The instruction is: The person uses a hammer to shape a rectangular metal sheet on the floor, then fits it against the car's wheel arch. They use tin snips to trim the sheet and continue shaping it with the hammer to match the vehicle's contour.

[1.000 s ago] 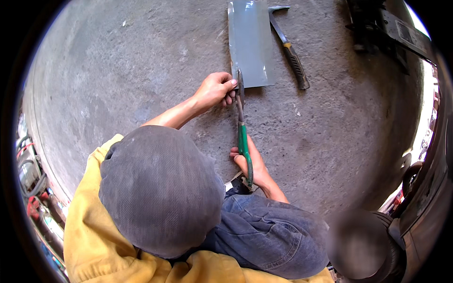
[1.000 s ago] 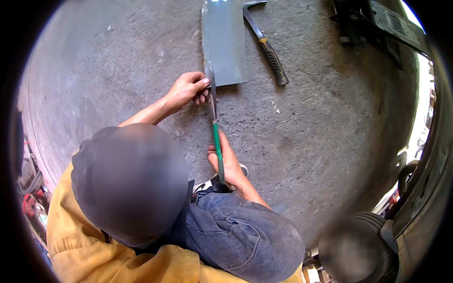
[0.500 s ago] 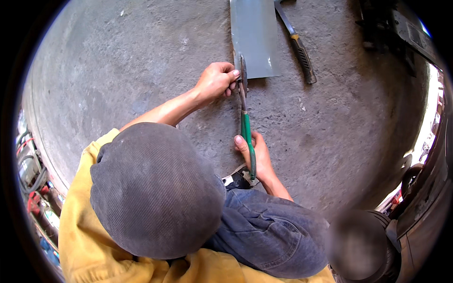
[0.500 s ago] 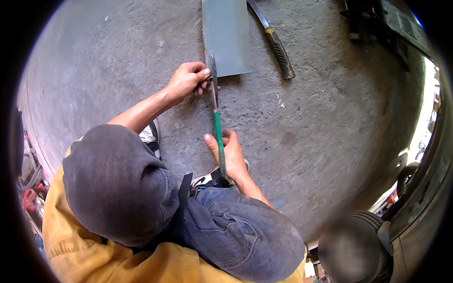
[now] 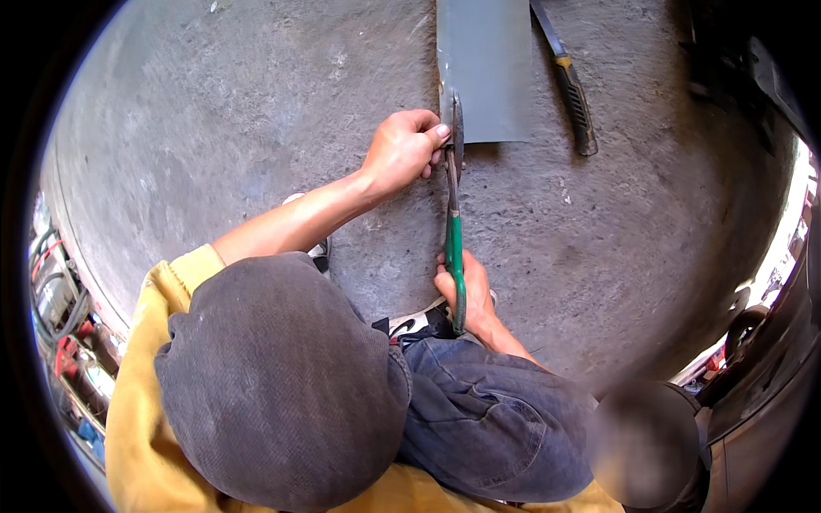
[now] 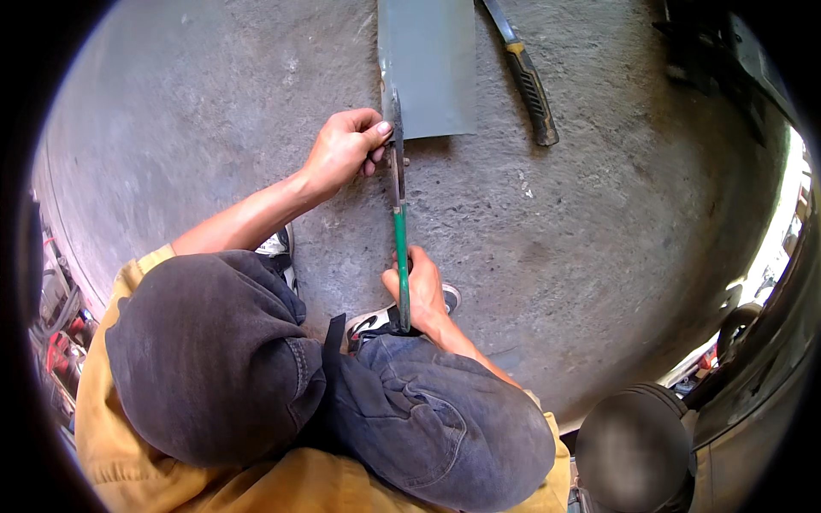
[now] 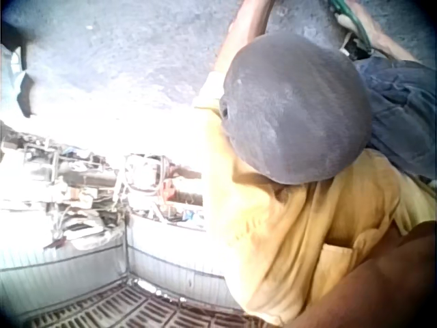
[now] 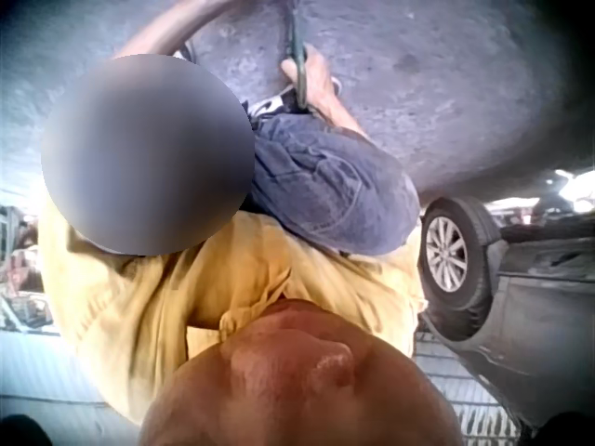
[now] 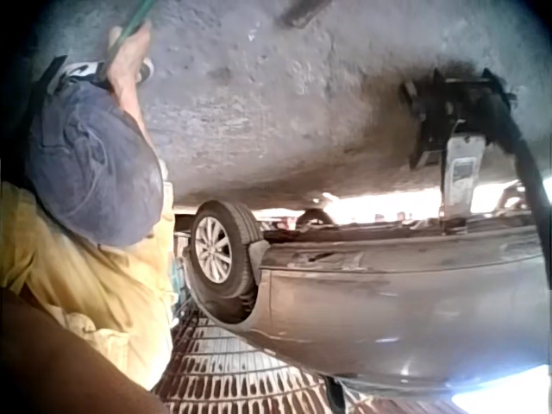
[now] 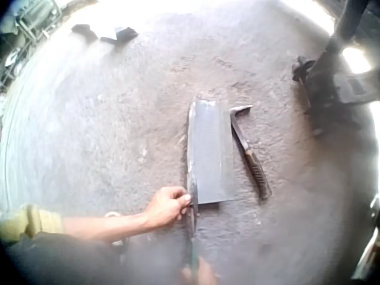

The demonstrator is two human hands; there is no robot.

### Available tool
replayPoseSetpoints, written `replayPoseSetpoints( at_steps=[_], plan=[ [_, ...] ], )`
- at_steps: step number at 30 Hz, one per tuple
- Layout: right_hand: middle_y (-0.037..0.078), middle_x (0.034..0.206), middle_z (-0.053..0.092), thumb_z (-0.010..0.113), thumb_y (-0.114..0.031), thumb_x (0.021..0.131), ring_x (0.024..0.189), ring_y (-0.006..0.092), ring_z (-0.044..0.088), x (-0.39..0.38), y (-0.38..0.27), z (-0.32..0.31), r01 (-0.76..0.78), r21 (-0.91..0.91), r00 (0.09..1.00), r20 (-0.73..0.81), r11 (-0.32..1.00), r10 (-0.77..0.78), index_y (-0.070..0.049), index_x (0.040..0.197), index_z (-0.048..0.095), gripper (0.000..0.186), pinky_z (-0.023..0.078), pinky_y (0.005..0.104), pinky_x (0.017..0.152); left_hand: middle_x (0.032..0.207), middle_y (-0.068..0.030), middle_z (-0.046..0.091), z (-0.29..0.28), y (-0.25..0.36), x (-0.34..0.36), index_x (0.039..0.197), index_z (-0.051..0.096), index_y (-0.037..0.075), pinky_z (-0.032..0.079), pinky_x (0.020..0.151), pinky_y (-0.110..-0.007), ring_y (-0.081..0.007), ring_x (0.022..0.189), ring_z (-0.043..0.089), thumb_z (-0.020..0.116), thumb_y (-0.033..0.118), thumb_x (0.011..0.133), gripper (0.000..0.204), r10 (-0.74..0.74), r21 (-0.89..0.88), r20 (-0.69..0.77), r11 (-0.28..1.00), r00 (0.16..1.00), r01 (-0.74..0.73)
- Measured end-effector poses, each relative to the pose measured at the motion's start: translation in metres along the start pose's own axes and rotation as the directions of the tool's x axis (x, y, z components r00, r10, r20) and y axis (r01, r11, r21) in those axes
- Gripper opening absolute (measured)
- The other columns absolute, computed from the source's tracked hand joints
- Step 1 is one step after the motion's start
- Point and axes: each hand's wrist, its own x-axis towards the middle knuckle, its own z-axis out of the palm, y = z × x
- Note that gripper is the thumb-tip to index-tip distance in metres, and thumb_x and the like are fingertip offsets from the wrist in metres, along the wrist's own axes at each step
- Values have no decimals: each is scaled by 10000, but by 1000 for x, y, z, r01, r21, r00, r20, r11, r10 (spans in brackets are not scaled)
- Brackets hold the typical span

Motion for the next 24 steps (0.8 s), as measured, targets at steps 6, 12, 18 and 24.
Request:
replayPoseSetpoints(
  at_steps=[6,12,18,24],
  plan=[
    [125,772,612,610,-171,672,712,220,597,8,12,5,24,59,999,-27,998,-23,40,952,577,352,470,328,679,608,-5,523,1,2,3,766,565,20,389,466,-246,-75,497,470,512,178,924,229,-36,26,5,999,999,35],
    [145,630,586,612,-159,665,589,187,565,12,16,9,134,19,982,-134,991,-130,39,798,585,239,459,333,583,605,4,510,1,3,8,746,540,42,391,462,-224,-67,496,469,512,189,934,240,-32,16,38,999,999,31],
    [183,610,557,603,-201,680,608,205,582,12,17,6,151,-44,976,-149,988,-156,57,734,554,269,447,367,575,656,-34,570,-10,-2,12,798,536,29,455,462,-247,-104,526,564,485,195,952,232,-48,24,155,999,987,45],
    [168,748,635,642,-395,816,728,276,630,10,4,-3,-12,12,999,-35,1000,13,70,924,576,483,479,381,670,762,-104,626,-21,10,26,954,560,-53,527,530,-275,-163,618,635,490,220,953,282,-53,38,162,998,985,48]
  ],
)
